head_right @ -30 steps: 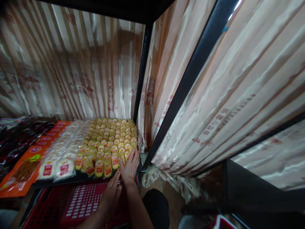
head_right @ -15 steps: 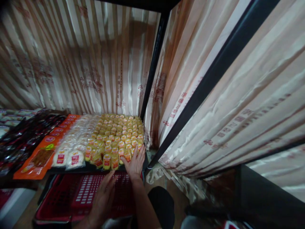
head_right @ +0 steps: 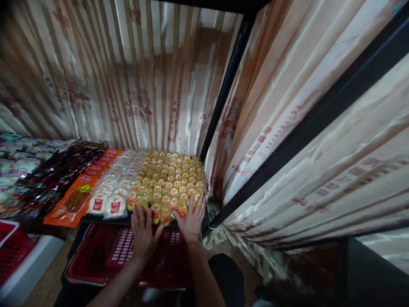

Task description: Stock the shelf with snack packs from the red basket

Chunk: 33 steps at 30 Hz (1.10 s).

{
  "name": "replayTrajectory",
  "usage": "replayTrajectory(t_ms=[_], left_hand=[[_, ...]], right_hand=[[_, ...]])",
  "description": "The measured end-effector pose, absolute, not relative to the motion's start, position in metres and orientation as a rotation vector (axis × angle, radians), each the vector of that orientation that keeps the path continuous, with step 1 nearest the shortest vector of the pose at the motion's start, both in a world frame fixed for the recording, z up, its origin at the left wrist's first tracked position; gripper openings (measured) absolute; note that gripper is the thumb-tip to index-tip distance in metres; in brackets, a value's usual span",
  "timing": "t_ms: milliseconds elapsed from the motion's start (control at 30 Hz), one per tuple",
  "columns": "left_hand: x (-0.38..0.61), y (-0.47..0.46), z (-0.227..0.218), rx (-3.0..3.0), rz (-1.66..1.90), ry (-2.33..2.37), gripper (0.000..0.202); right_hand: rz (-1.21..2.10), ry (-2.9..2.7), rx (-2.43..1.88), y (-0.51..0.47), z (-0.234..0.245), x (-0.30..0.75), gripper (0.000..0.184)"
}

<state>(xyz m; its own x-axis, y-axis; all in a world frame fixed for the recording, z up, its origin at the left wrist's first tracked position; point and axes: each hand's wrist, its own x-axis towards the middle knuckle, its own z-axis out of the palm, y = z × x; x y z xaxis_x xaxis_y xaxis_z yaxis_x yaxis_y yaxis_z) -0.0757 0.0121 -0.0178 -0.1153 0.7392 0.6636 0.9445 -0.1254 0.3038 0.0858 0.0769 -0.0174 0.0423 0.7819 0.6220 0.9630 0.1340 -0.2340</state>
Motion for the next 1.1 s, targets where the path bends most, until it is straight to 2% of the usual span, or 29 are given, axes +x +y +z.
replayTrajectory(t_ms=[133, 367, 667, 967, 1100], left_hand=[[-0.066, 0.024, -0.018, -1.832, -1.123, -1.891, 0.085], [-0.059, 0.036, -0.020, -1.817, -1.076, -1.959, 0.075], [-0.062, 0.044, -0.027, -1.893, -0.991, -1.940, 0.070], [-0.066, 0.039, -0.027, -1.898, -1.016, -1.878, 0.070], [-0.069, 0.029, -0.026, -1.908, -1.036, -1.899, 0.077]], right_hand=[[-0.367, -1.776, -1.687, 0.077, -0.018, 0.086, 0.094], [-0.362, -1.766, -1.681, 0.080, -0.021, 0.087, 0.088], [-0.357, -1.740, -1.674, 0.082, -0.022, 0.086, 0.094], [-0.340, -1.744, -1.687, 0.081, -0.019, 0.086, 0.091], [-0.323, -1.745, -1.704, 0.081, -0.018, 0.085, 0.091]])
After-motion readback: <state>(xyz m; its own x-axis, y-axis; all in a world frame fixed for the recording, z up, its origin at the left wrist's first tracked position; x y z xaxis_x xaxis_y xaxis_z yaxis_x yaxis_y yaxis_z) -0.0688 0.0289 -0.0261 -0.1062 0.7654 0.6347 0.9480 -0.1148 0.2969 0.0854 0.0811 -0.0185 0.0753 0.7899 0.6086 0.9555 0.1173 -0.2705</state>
